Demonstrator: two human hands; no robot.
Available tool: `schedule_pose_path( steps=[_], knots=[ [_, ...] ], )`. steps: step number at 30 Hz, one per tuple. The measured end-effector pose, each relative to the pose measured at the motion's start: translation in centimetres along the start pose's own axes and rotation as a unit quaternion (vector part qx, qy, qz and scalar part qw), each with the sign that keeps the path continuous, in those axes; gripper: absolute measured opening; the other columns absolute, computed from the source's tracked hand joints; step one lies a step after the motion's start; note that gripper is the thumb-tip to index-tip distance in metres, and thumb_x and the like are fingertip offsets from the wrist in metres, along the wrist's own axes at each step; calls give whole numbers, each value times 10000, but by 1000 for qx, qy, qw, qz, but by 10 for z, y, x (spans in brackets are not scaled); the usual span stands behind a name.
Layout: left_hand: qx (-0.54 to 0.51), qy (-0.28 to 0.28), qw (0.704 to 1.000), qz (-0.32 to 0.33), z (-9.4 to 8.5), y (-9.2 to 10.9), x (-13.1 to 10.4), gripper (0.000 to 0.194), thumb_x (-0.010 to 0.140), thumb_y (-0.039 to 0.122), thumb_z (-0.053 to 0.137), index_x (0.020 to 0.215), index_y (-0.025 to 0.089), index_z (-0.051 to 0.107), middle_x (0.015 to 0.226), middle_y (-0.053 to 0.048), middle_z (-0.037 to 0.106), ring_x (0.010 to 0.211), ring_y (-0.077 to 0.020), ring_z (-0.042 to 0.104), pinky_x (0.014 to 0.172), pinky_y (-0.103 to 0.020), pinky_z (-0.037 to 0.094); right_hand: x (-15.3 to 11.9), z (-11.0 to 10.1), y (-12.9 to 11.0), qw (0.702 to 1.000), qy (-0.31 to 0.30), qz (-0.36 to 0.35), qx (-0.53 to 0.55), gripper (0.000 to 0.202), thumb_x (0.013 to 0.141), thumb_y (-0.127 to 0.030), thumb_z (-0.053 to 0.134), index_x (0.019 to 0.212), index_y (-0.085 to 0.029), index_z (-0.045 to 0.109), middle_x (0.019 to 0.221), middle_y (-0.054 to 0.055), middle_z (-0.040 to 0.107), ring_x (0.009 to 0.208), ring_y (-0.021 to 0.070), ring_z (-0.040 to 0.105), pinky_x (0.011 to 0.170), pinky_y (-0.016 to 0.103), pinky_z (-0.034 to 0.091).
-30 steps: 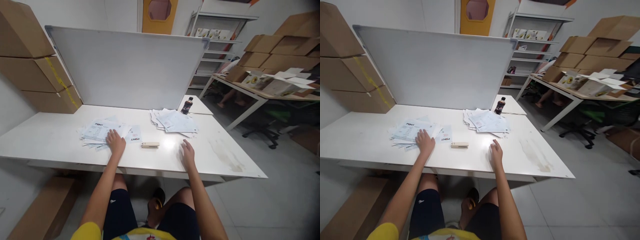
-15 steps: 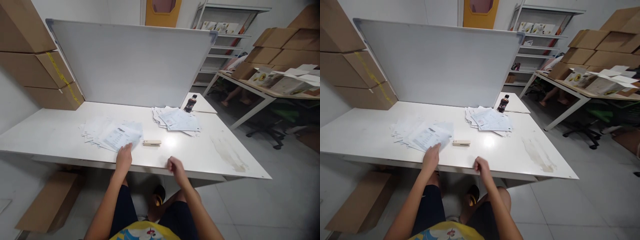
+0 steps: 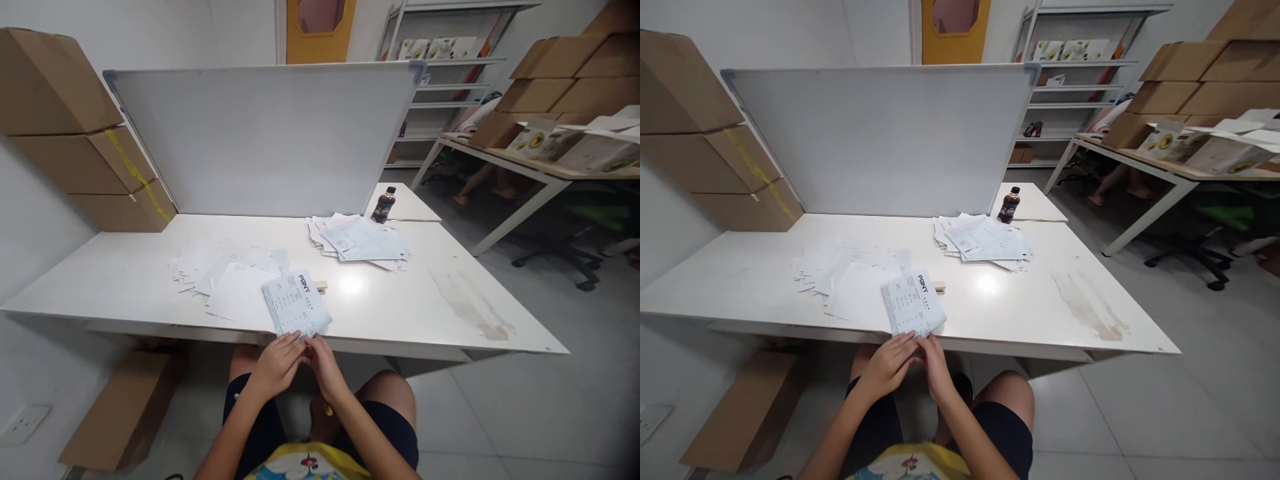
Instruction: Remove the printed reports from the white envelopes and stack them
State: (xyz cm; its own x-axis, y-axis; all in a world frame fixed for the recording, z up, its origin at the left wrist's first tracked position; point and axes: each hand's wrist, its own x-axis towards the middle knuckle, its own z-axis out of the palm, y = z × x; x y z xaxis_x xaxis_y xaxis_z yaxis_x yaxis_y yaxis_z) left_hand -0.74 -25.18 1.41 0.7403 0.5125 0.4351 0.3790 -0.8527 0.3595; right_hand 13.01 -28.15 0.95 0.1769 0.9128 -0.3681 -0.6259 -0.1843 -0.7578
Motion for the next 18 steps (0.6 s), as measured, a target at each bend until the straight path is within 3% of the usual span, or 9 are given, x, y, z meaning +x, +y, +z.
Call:
schedule_pose_path(
  steps=[4,7,9,12,14,18],
  knots=[
    [-39,43,998,-3,-6,-10,0,419,920,186,454,1325,280,508,1245,-49,639,1206,-183,557,1022,-397,470,3,-11,-1,996,78,-39,-11,237,626,-306,641,849,-225,627,796,12,687,694,218,603,520,293,459],
    [33,111,988,-104,-20,-40,1,393,942,226,404,1312,257,530,1295,-73,602,1253,-210,515,1072,-471,398,9,-25,-8,987,131,-66,-62,269,606,-320,621,852,-212,632,739,25,685,655,243,602,473,305,420],
    [99,97,979,-150,-31,-63,0,391,929,288,435,1298,221,548,1332,-105,567,1292,-258,470,1094,-543,329,11,-37,-17,983,145,-75,-86,255,592,-330,631,814,-205,638,726,36,694,688,263,623,519,321,445],
    [138,36,981,-128,-46,-85,-5,321,931,279,420,1146,229,653,1197,-88,664,1178,-250,573,1065,-525,361,9,-55,-32,982,139,-78,-99,257,556,-336,680,772,-198,651,759,56,720,748,290,652,613,354,490],
    [153,25,981,-117,-50,-87,-9,302,936,266,410,1064,238,683,1104,-72,704,1086,-236,621,1029,-489,400,6,-66,-40,982,134,-80,-103,270,538,-344,711,758,-195,664,776,65,732,765,300,662,656,370,503],
    [180,41,973,-136,-45,-74,-12,370,842,419,580,1150,223,641,1201,-117,646,1111,-302,583,947,-475,460,0,-83,-47,983,122,-88,-105,305,542,-370,744,783,-190,695,823,77,745,794,307,674,705,386,514]
  ],
)
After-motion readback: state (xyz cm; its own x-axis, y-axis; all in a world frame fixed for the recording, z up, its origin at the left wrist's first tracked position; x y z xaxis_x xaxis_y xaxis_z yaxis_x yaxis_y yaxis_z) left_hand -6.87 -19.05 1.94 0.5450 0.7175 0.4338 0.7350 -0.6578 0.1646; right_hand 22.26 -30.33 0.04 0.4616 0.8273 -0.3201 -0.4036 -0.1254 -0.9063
